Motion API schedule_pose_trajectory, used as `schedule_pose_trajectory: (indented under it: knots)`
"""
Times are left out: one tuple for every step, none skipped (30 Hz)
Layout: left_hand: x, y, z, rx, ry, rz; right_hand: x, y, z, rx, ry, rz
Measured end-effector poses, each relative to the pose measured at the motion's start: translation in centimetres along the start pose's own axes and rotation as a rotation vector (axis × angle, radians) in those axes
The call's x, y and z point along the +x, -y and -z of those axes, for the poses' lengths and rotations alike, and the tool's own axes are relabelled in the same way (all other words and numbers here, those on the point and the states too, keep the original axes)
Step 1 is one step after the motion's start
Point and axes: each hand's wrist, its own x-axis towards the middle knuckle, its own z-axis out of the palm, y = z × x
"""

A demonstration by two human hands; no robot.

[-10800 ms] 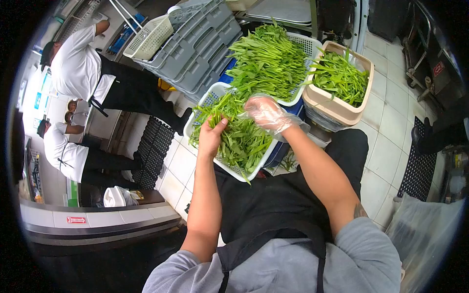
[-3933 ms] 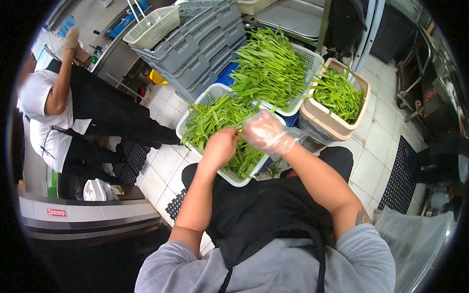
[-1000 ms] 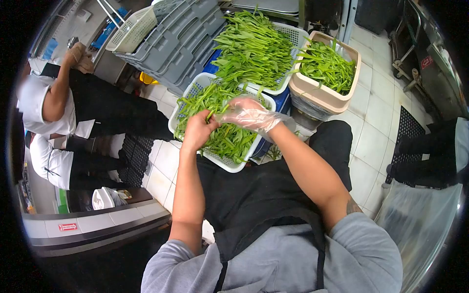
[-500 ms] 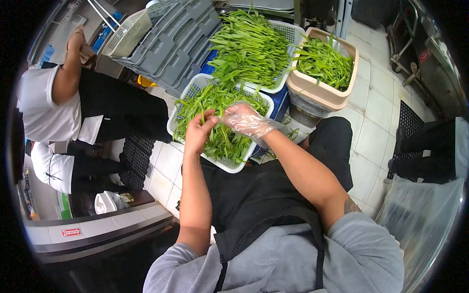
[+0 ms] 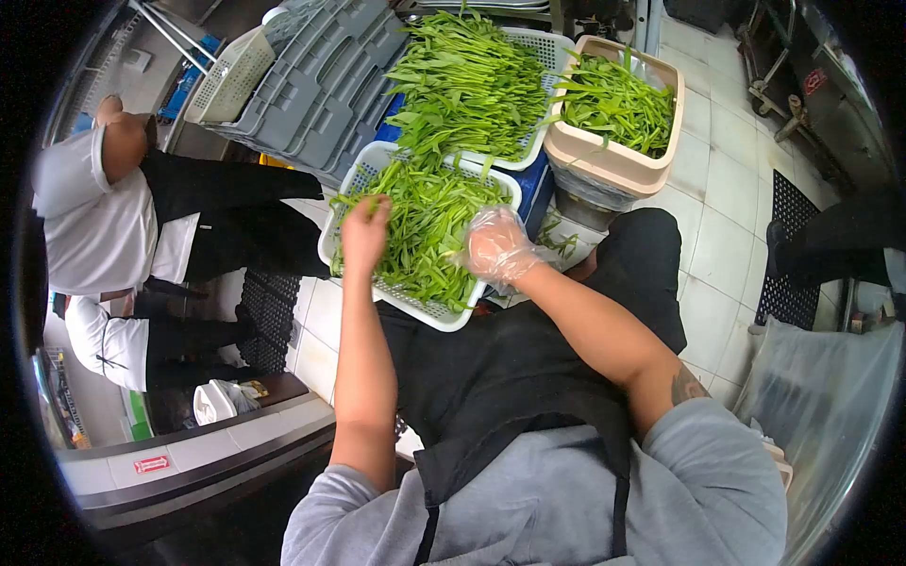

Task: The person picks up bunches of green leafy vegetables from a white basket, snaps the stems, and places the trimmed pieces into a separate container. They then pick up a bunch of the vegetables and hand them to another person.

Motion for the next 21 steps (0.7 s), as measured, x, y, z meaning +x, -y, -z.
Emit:
schedule_pose_trajectory:
  knots:
    - [0.4,0.9,-1.8,0.055,0.103,0.013,0.0,0.1,-0.3,0.009,-0.026,-0.025]
    - [0.7,2.3,-3.8,0.234,0.146,-0.058,0.0,0.1,-0.7,0.0,-0.083,-0.014]
    - [0.0,1.0,-4.6,0.297,0.214,-0.034,-0.1,0.1,-1.1,-0.01,-0.14,-0.005]
    - [-0.4,0.5,-5.6,0.301,0.254,-0.044,-0.2,0.1,-1.2,-0.022,-0.197,0.003]
    - [-0.8,0.1,-6.5,0.305,0.296,-0.054,-0.3,-0.1,-1.2,-0.021,-0.21,0.017]
    - [-1.1,-0.1,-7.2,0.308,0.281,-0.059,-0.4,-0.2,-1.4,-0.022,-0.221,0.03]
    - [-1.3,-0.3,-7.8,0.309,0.266,-0.063,-0.4,-0.3,-1.4,-0.023,-0.231,0.044]
    - [-1.5,-0.4,-8.5,0.311,0.251,-0.068,-0.3,-0.4,-1.6,0.001,-0.256,0.047]
    - [-1.7,-0.5,-8.9,0.319,0.233,-0.104,-0.3,-0.5,-1.8,-0.001,-0.252,0.045]
    - [-2.0,-0.5,-9.3,0.329,0.213,-0.138,-0.2,-0.5,-2.0,-0.002,-0.247,0.045]
    - [-2.1,-0.5,-9.6,0.338,0.191,-0.169,-0.1,-0.6,-2.1,-0.002,-0.243,0.048]
    - [-2.2,-0.3,-10.0,0.322,0.127,-0.23,-0.2,-0.8,-2.5,-0.03,-0.242,0.072]
    - [-2.1,-0.1,-10.3,0.322,0.128,-0.266,-0.2,-0.9,-2.9,-0.01,-0.311,0.095]
    - [-1.9,0.0,-10.6,0.322,0.129,-0.302,-0.2,-1.0,-3.2,0.01,-0.38,0.117]
    - [-1.8,0.1,-10.8,0.322,0.131,-0.338,-0.3,-1.0,-3.3,0.031,-0.449,0.138]
    - [-1.5,0.2,-10.9,0.347,0.17,-0.318,-0.3,-1.1,-3.4,0.035,-0.47,0.151]
    - [-1.2,0.4,-10.9,0.371,0.208,-0.3,-0.4,-1.1,-3.4,0.038,-0.492,0.164]
    - [-0.9,0.0,-10.5,0.395,0.246,-0.282,-0.3,-1.1,-3.1,0.04,-0.516,0.176]
    - [-0.7,-0.2,-9.9,0.277,0.208,-0.182,-0.4,-1.1,-2.8,0.049,-0.455,0.171]
    - [-0.4,-0.2,-9.0,0.16,0.17,-0.084,-0.5,-1.2,-2.4,0.057,-0.397,0.165]
    - [0.0,-0.2,-7.9,0.045,0.133,0.012,-0.5,-1.2,-2.1,0.067,-0.34,0.157]
